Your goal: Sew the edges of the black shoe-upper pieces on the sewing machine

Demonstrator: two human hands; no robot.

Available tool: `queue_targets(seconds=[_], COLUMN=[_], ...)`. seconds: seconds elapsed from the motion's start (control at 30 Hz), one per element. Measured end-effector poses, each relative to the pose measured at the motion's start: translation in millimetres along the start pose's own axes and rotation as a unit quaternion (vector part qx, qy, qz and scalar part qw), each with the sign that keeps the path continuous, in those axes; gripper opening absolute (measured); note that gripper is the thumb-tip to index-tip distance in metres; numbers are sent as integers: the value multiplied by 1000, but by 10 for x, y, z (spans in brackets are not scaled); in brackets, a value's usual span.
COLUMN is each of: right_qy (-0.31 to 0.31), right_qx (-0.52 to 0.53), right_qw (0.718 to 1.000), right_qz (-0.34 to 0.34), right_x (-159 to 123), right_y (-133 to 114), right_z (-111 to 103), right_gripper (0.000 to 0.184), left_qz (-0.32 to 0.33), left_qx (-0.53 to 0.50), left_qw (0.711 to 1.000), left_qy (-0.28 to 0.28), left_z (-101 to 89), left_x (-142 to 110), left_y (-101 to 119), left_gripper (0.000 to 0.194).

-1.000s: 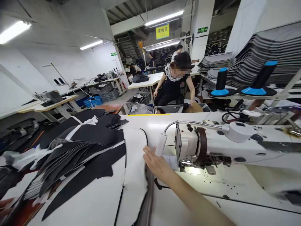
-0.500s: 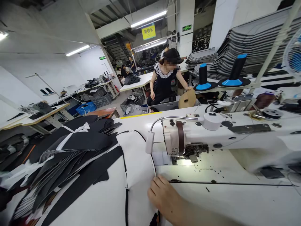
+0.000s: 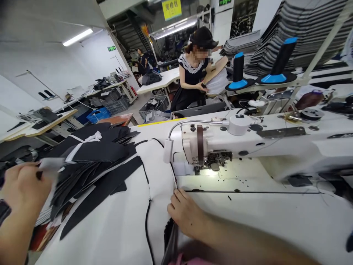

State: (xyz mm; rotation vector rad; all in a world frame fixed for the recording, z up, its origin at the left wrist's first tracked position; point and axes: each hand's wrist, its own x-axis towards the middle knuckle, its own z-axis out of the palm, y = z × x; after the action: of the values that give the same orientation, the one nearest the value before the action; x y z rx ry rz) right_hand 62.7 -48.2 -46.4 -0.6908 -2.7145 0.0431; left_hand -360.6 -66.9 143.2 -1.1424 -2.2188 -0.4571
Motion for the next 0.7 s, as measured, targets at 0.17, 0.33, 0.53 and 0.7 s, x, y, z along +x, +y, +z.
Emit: queue_targets(seconds=[0.17, 0.33, 0.53, 0.7], right_qy=[40, 81, 81, 81], right_qx=[-25, -86, -119, -82], right_qw=[997, 990, 984, 990], right_qz=[55, 79, 107, 79], right_x=[-22, -114, -256, -470], right_y=[224, 422, 453, 439], right_z=[-61, -6, -27, -91], right_gripper=[19, 22, 27, 30], left_qz=[169, 282, 309, 308], left_qx=[-19, -196, -273, -268], left_qw=[984, 920, 837, 844], left_qy=[-57, -191, -360, -347], left_z=[268, 259, 522, 665], left_x=[-47, -966, -1756, -1913], left_y=[470, 1775, 3014, 3185], left_gripper=[11, 27, 37, 25])
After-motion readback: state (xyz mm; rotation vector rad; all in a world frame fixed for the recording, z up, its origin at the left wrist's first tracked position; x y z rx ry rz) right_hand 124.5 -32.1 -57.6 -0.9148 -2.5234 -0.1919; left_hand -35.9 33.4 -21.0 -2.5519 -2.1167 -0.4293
